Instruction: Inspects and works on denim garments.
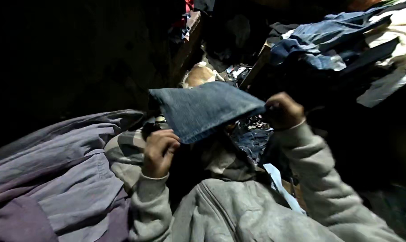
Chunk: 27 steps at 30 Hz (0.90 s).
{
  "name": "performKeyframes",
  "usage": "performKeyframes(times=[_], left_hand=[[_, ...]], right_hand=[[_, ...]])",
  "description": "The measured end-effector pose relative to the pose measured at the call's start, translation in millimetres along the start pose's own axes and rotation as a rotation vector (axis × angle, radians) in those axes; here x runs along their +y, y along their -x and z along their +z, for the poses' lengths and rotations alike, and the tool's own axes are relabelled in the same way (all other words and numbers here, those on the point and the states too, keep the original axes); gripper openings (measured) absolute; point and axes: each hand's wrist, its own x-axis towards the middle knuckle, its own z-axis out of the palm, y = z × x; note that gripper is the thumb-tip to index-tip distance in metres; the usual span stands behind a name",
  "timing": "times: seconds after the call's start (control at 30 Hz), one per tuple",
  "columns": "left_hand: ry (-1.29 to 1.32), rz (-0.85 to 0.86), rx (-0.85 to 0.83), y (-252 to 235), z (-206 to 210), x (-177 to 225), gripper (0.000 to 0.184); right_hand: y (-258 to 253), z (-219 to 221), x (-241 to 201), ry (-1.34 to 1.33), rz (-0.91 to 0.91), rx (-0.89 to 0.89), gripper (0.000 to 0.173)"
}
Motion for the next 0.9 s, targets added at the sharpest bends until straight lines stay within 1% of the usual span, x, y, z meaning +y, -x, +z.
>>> performKeyframes(times=[0.03, 0.07, 0.1, 0.13, 0.17, 0.2, 0.23, 0.27, 0.3, 0.33, 0.4, 0.43, 0.5, 0.53, 0.57, 0.6, 0.63, 0.73, 0.8, 0.9], left_hand=[[-0.015, -0.035, -0.013, 17.9, 19.7, -8.6, 0.041], [-0.019, -0.068, -0.032, 26.4, 31.0, -15.2, 0.042], [0.001, -0.098, -0.046, 29.0, 36.8, -19.7, 0.04], [0.055, -0.136, -0.048, 28.8, 39.0, -21.2, 0.038], [0.144, -0.199, -0.034, 27.4, 39.0, -19.3, 0.035], [0.262, -0.295, -0.006, 25.3, 37.8, -14.4, 0.031], [0.39, -0.418, 0.047, 23.3, 37.6, -7.5, 0.027], [0.508, -0.55, 0.111, 21.8, 39.1, -1.1, 0.028], [0.608, -0.683, 0.166, 21.4, 42.0, 2.9, 0.038], [0.671, -0.796, 0.193, 20.5, 46.2, 6.0, 0.049], [0.744, -0.973, 0.193, 15.2, 55.5, 15.3, 0.052], [0.761, -1.031, 0.192, 11.6, 59.1, 21.4, 0.049], [0.765, -1.112, 0.235, 4.7, 62.4, 31.9, 0.036], [0.752, -1.116, 0.261, 3.7, 62.2, 33.9, 0.028], [0.752, -1.096, 0.274, 4.1, 60.2, 34.4, 0.024], [0.759, -1.055, 0.286, 5.3, 57.3, 34.4, 0.023], [0.773, -1.001, 0.293, 7.1, 53.9, 33.9, 0.023], [0.814, -0.862, 0.254, 8.1, 41.1, 36.0, 0.021], [0.808, -0.821, 0.206, 5.5, 33.3, 42.3, 0.019], [0.774, -0.806, 0.202, -0.5, 27.8, 54.9, 0.018]], right_hand=[[28.3, 15.7, 4.6, 0.013, 0.127, -0.137, 0.017], [46.2, 26.6, 2.9, 0.004, 0.274, -0.297, 0.021], [58.7, 36.6, 1.7, -0.004, 0.346, -0.385, 0.023], [68.5, 44.7, 0.7, -0.021, 0.356, -0.407, 0.024], [75.0, 51.3, 0.8, -0.041, 0.331, -0.393, 0.024], [77.6, 56.0, 1.1, -0.068, 0.298, -0.371, 0.026], [76.8, 57.5, -0.3, -0.102, 0.304, -0.378, 0.033], [75.3, 57.9, -0.9, -0.129, 0.33, -0.396, 0.041], [74.0, 58.5, -0.6, -0.151, 0.361, -0.412, 0.047], [72.5, 58.2, -0.1, -0.176, 0.394, -0.426, 0.053], [70.8, 56.2, 1.5, -0.227, 0.43, -0.422, 0.065], [69.9, 53.7, 1.2, -0.252, 0.45, -0.413, 0.071], [67.4, 49.3, -2.2, -0.297, 0.502, -0.37, 0.077], [65.0, 48.6, -4.1, -0.32, 0.54, -0.328, 0.076], [60.6, 48.7, -6.7, -0.358, 0.605, -0.286, 0.075], [56.0, 50.0, -8.8, -0.392, 0.638, -0.248, 0.078], [52.5, 49.2, -11.0, -0.419, 0.596, -0.235, 0.079], [37.6, 43.6, -32.2, -0.425, 0.311, -0.326, 0.061], [25.6, 46.6, -57.9, -0.436, 0.162, -0.407, 0.058], [12.6, 54.1, -96.2, -0.472, 0.003, -0.518, 0.054]])
